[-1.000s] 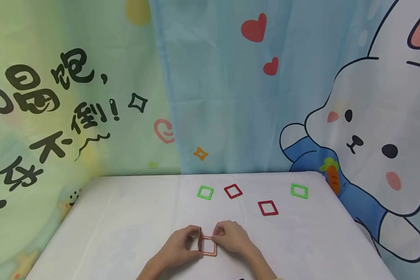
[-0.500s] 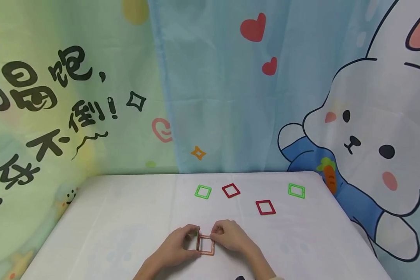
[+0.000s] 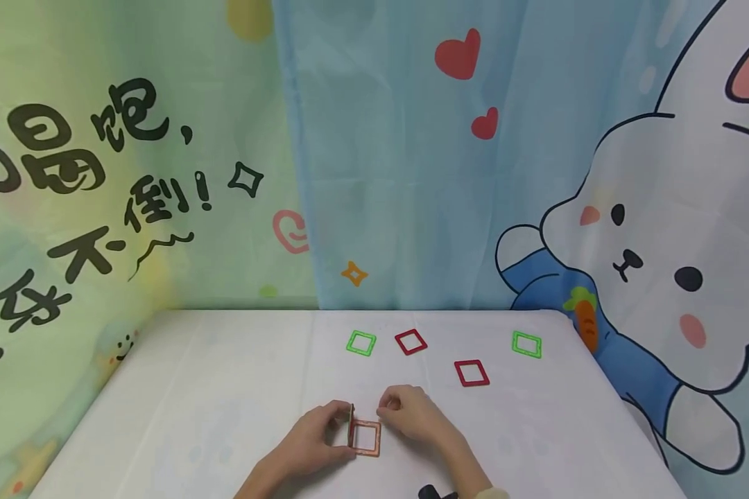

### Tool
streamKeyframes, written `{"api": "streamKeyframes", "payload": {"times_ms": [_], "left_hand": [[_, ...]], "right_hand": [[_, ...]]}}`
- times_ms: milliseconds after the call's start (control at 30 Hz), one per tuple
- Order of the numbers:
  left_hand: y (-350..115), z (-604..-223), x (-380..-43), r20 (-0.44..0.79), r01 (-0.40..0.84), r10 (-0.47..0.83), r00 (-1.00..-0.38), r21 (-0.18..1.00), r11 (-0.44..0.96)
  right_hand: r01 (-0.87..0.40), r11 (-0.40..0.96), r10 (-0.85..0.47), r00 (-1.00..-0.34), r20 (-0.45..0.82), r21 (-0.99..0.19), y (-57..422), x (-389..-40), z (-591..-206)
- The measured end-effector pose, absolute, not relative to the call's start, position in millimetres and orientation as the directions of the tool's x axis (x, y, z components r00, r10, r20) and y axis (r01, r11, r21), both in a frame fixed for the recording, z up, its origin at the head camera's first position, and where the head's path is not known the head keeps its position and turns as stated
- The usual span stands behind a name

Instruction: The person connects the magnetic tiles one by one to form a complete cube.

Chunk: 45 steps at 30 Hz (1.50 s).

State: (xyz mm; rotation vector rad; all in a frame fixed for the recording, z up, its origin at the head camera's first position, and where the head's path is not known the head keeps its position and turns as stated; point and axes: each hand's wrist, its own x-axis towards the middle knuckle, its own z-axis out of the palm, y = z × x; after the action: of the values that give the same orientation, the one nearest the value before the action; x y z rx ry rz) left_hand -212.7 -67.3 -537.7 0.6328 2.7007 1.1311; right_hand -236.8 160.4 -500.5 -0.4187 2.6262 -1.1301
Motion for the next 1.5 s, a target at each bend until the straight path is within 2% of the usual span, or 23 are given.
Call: {"api": "streamKeyframes", "payload": {"times_ms": [333, 633, 900, 1300, 1500], "left_hand": [[-65, -539, -212, 0.031, 0.327, 0.438, -0.899, 0.712, 0.621], [-65, -542, -213, -0.003, 0.29, 0.424, -0.906, 0.725, 0.624], [-65, -540, -213, 0.015, 0.297, 0.42, -0.907, 0.731, 0.615], [-69, -545, -212, 0.023, 0.301, 0.426, -0.904, 0.742, 0.599], [-69, -544, -213, 0.014, 0.29, 0.417, -0.909, 0.74, 0.607]], "right_hand": [[-0.181, 0.736, -0.22, -0.975, 0.022, -0.652, 180, -269, -499], [-0.167, 0.718, -0.145, -0.985, 0.089, -0.675, 193, -290, -514], [-0.167, 0.69, -0.087, -0.985, 0.149, -0.704, 198, -304, -520], [-0.045, 0.691, 0.07, -0.989, 0.129, -0.721, 198, -314, -531], [0.012, 0.722, 0.126, -0.986, 0.114, -0.691, 194, -325, -531]]}}
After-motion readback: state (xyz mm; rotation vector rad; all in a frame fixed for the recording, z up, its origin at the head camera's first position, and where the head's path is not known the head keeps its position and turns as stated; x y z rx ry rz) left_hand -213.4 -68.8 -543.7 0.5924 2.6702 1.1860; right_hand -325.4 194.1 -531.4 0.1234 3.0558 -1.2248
